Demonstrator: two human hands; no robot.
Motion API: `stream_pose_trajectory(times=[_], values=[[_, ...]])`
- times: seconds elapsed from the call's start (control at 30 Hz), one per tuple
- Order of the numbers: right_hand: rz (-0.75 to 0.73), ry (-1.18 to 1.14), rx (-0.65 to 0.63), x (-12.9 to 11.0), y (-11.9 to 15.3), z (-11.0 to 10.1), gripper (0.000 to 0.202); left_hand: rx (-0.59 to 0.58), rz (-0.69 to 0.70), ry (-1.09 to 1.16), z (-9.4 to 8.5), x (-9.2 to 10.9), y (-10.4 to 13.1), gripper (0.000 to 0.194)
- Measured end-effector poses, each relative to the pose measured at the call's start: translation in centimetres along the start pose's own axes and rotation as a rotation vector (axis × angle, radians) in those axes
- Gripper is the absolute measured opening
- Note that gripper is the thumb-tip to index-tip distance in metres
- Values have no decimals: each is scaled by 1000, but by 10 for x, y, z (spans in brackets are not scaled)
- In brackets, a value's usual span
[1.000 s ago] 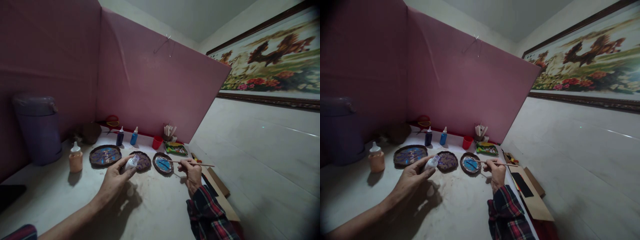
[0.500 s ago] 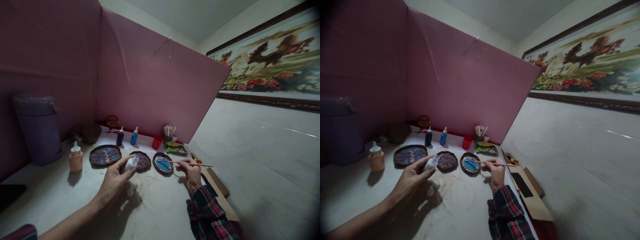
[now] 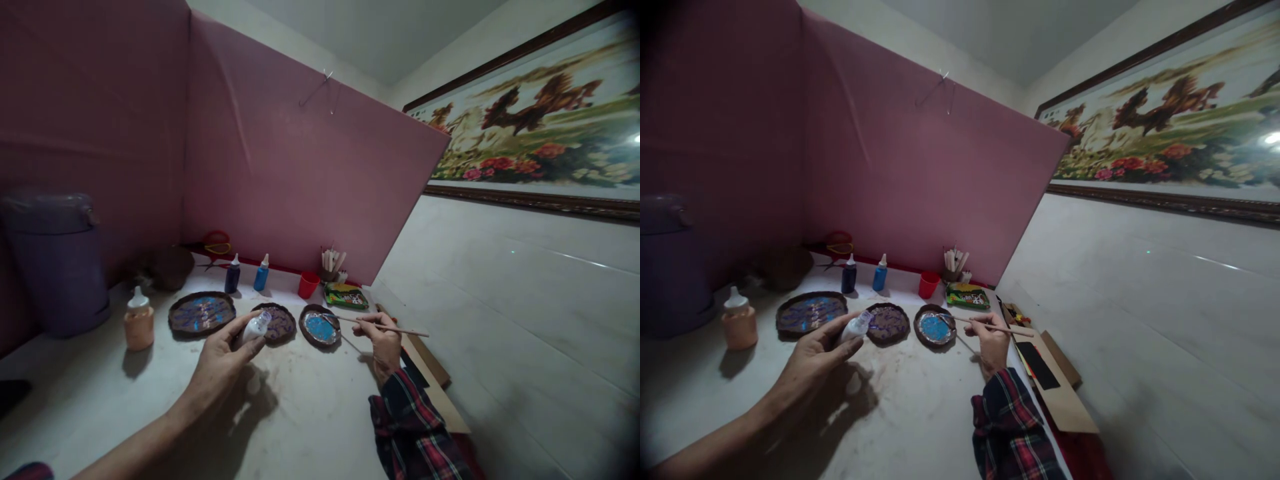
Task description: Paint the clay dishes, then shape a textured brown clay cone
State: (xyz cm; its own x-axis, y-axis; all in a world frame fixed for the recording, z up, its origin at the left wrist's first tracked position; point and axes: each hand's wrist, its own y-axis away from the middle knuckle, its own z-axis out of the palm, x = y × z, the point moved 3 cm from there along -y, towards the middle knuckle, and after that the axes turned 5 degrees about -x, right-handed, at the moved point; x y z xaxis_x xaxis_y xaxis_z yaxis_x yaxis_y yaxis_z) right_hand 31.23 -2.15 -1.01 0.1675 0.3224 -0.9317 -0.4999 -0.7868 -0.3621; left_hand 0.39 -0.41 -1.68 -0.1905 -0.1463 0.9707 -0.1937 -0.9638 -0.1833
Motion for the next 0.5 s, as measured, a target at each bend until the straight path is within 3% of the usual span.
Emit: stream_pose_trajectory(times=[0.5], values=[[5,24,-25,2,2,2,13,-5,-7,-7,0,0,2,51]])
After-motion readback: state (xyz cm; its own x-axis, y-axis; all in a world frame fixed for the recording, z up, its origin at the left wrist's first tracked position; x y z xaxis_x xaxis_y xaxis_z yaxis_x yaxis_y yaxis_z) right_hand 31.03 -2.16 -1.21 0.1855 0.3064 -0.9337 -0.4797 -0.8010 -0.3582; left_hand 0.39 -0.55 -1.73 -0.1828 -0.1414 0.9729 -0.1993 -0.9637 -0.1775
